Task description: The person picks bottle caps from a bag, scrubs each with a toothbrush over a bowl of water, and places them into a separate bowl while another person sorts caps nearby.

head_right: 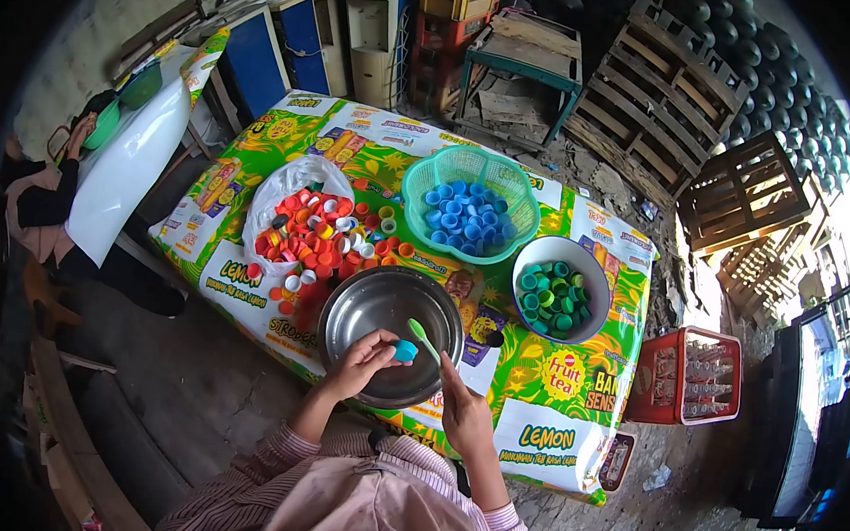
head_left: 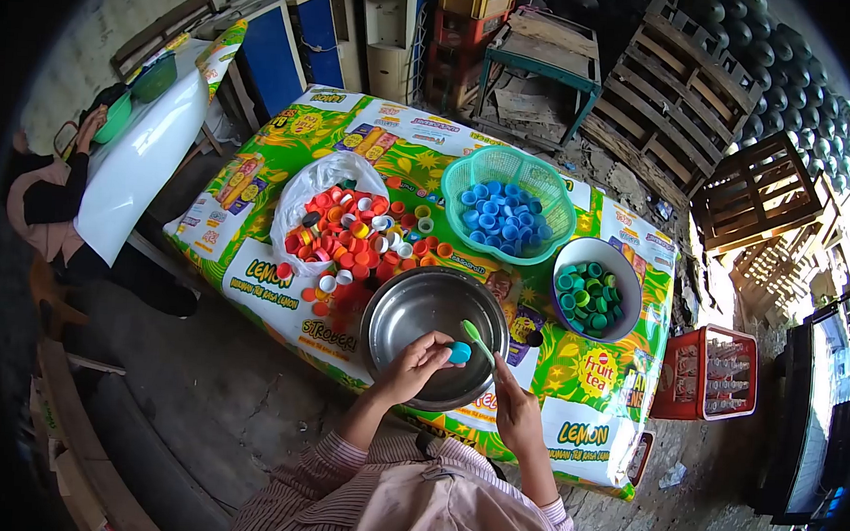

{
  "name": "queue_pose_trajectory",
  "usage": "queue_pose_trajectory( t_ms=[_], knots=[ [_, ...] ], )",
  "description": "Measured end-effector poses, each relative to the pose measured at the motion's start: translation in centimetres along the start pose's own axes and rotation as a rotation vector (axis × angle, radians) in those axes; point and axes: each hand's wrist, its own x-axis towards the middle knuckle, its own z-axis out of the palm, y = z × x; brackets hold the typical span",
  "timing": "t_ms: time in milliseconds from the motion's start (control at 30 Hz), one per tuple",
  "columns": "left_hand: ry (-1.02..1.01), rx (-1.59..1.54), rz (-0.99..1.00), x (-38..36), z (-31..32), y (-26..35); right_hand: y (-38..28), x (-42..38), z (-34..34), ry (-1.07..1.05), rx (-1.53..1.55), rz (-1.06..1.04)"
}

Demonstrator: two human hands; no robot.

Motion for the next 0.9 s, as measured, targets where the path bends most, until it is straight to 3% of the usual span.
queue_pose_trajectory(
  t_ms=[133,167,533,633,833,900],
  knots=[
    [0.097,-0.131,-0.010,0.2,0.0,-0.5,-0.8,-0.8,1.0,-0.016,0.159,0.036],
    [0.100,-0.157,0.002,0.1,0.1,-0.6,-1.3,-0.9,1.0,-0.047,0.195,0.140],
    [0.308,-0.386,-0.055,0.0,0.6,-2.5,-0.7,-1.5,2.4,0.079,0.203,0.075],
    [0.224,-0.406,-0.071,-0.2,0.4,-2.8,-1.3,-1.7,2.5,-0.044,0.171,0.193],
    [0.231,-0.286,-0.081,-0.2,0.2,-3.4,-0.7,-2.0,2.8,0.045,0.191,-0.006],
    [0.215,-0.406,-0.091,-0.3,0.6,-2.5,-0.7,-2.0,2.7,0.015,0.202,0.124]
  ],
)
